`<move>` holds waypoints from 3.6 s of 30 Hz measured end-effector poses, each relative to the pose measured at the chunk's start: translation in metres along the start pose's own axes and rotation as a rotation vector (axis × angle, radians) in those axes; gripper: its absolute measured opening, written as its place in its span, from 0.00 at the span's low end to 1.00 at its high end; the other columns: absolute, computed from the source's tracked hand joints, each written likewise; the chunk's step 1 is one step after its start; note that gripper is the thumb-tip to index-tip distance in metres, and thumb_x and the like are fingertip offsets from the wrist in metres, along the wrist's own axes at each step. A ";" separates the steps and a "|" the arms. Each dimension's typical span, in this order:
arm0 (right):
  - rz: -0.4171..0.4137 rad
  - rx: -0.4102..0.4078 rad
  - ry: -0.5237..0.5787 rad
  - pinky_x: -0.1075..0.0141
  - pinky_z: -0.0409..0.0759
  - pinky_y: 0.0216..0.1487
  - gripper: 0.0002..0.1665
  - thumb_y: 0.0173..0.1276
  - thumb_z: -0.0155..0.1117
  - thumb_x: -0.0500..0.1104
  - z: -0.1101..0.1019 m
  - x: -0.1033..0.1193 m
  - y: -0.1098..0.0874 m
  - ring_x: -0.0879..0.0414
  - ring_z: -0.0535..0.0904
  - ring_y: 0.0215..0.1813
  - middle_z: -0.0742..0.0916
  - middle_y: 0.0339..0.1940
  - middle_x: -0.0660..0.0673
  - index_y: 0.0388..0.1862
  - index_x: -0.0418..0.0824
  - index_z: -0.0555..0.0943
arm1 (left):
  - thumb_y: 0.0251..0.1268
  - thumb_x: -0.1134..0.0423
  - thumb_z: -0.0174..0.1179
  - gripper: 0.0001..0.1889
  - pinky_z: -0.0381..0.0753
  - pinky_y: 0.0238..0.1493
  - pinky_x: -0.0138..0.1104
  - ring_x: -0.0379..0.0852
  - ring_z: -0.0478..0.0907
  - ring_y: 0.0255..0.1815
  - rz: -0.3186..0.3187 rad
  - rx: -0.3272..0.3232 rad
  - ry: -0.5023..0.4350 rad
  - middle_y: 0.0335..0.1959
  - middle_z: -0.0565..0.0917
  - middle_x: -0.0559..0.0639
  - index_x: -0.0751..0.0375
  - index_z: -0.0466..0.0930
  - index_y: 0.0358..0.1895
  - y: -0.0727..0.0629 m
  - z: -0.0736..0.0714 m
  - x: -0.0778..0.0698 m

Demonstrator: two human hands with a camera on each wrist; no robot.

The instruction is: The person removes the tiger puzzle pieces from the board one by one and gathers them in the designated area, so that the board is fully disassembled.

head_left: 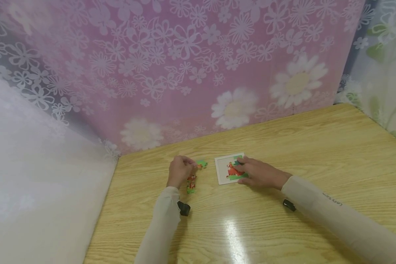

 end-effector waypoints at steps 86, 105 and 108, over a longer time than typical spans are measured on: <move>-0.054 -0.046 0.009 0.40 0.73 0.63 0.16 0.71 0.67 0.37 0.001 0.003 -0.012 0.27 0.69 0.69 0.75 0.67 0.24 0.56 0.34 0.86 | 0.65 0.67 0.70 0.03 0.81 0.33 0.32 0.39 0.80 0.29 0.182 0.217 0.057 0.29 0.86 0.48 0.64 0.89 0.38 -0.011 0.077 -0.065; -0.060 -0.048 0.010 0.37 0.71 0.64 0.16 0.71 0.67 0.36 0.000 0.004 -0.013 0.24 0.68 0.68 0.76 0.66 0.24 0.55 0.32 0.86 | 0.67 0.63 0.69 0.05 0.80 0.30 0.31 0.38 0.79 0.28 0.157 0.157 0.054 0.28 0.85 0.45 0.60 0.89 0.35 -0.013 0.072 -0.067; -0.062 -0.047 0.009 0.37 0.71 0.63 0.16 0.71 0.67 0.36 0.000 0.004 -0.014 0.23 0.68 0.68 0.76 0.66 0.24 0.55 0.32 0.86 | 0.67 0.62 0.70 0.05 0.78 0.28 0.30 0.38 0.78 0.26 0.153 0.152 0.053 0.26 0.84 0.45 0.59 0.89 0.34 -0.014 0.072 -0.067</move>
Point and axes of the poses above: each hand's wrist, its own y-axis towards the middle knuckle, its own z-axis out of the palm, x = y × z, the point moved 2 cm from there along y, towards the middle knuckle
